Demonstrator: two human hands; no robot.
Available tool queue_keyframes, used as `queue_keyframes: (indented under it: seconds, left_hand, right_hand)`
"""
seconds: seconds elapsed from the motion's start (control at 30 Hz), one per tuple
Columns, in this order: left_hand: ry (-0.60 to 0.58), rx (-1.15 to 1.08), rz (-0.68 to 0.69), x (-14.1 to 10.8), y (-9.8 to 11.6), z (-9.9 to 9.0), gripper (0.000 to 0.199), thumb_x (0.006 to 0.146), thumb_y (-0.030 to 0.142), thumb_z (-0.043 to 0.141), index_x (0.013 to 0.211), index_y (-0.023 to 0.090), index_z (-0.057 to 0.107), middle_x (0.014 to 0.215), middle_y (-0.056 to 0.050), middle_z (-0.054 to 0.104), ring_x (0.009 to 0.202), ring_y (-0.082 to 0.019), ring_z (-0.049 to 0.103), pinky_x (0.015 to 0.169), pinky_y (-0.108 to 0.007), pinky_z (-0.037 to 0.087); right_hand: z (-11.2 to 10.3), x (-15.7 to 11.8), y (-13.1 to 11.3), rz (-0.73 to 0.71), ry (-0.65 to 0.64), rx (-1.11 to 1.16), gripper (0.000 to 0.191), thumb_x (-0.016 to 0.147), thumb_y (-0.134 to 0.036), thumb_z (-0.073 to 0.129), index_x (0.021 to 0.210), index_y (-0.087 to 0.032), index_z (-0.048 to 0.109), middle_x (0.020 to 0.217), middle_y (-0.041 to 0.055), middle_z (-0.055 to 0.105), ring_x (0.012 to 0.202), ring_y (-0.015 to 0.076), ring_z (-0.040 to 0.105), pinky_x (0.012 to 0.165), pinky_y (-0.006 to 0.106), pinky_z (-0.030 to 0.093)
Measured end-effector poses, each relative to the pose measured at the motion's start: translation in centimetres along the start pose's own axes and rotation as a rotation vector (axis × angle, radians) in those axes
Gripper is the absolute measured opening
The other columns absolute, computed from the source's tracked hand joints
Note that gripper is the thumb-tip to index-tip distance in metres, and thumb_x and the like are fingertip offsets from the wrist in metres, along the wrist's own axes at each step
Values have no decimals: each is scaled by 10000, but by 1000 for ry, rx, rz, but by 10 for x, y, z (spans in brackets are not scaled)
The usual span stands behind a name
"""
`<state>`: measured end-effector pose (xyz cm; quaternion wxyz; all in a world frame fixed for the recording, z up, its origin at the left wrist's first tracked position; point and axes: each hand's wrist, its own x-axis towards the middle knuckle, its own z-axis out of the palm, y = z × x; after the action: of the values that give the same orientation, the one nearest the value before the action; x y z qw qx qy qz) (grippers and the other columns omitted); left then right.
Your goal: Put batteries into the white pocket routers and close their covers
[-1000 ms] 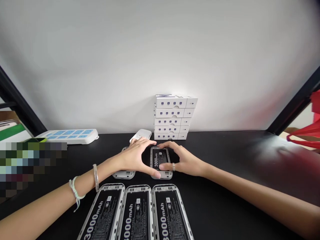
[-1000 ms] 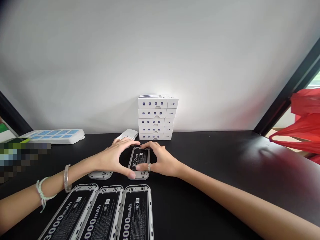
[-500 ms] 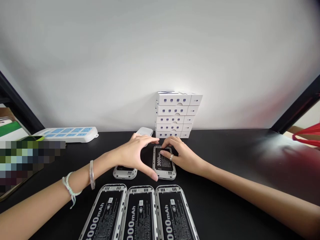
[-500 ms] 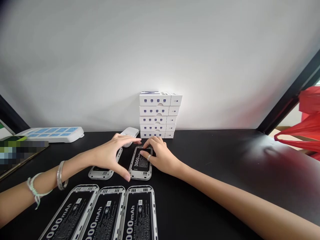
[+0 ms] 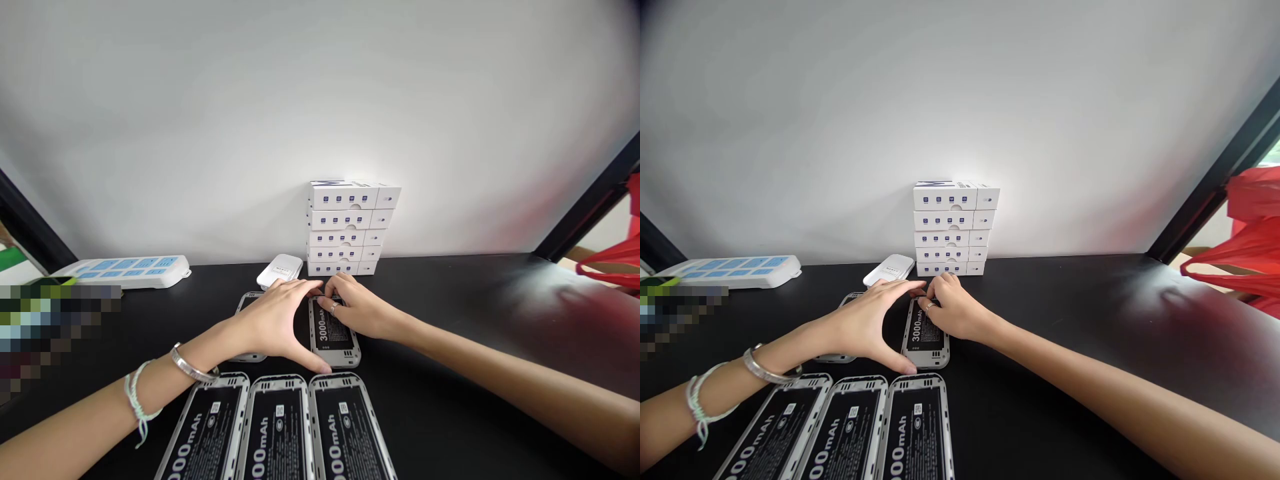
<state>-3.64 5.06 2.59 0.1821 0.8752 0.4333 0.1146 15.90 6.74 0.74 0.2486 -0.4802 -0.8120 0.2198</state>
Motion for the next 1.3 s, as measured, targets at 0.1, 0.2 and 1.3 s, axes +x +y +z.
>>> queue_keyframes:
  seconds: [0.1,0.2,1.3]
  left_hand:
    - [-3,-11,6,-1,4,-3,1155,473,748,703,1430,248,290,1436,-128,396,1319,-411,329,1027,-561,358]
    - [-17,-39,4,-1,6,-6,1107,481,738,708,1407,270,323,1400,-117,436,1295,-414,360,991,-565,393]
    - [255,-112,98,-3,13,-27,791,603,604,716,1223,259,367,1296,-93,440,1214,-301,437,982,-448,417]
  right_hand:
    - [-14,-2,-11,29,-60,56,269,883,-419,439,720,-207,405,801,20,528,714,156,492,609,299,403]
    - [-33,-3,-23,-38,-154,101,186,853,-369,532,817,-209,444,763,-9,560,631,123,451,563,266,363]
    - [-29,-14,3,186,31,256,215,795,-331,514,641,-180,519,473,-41,470,441,100,414,454,237,330]
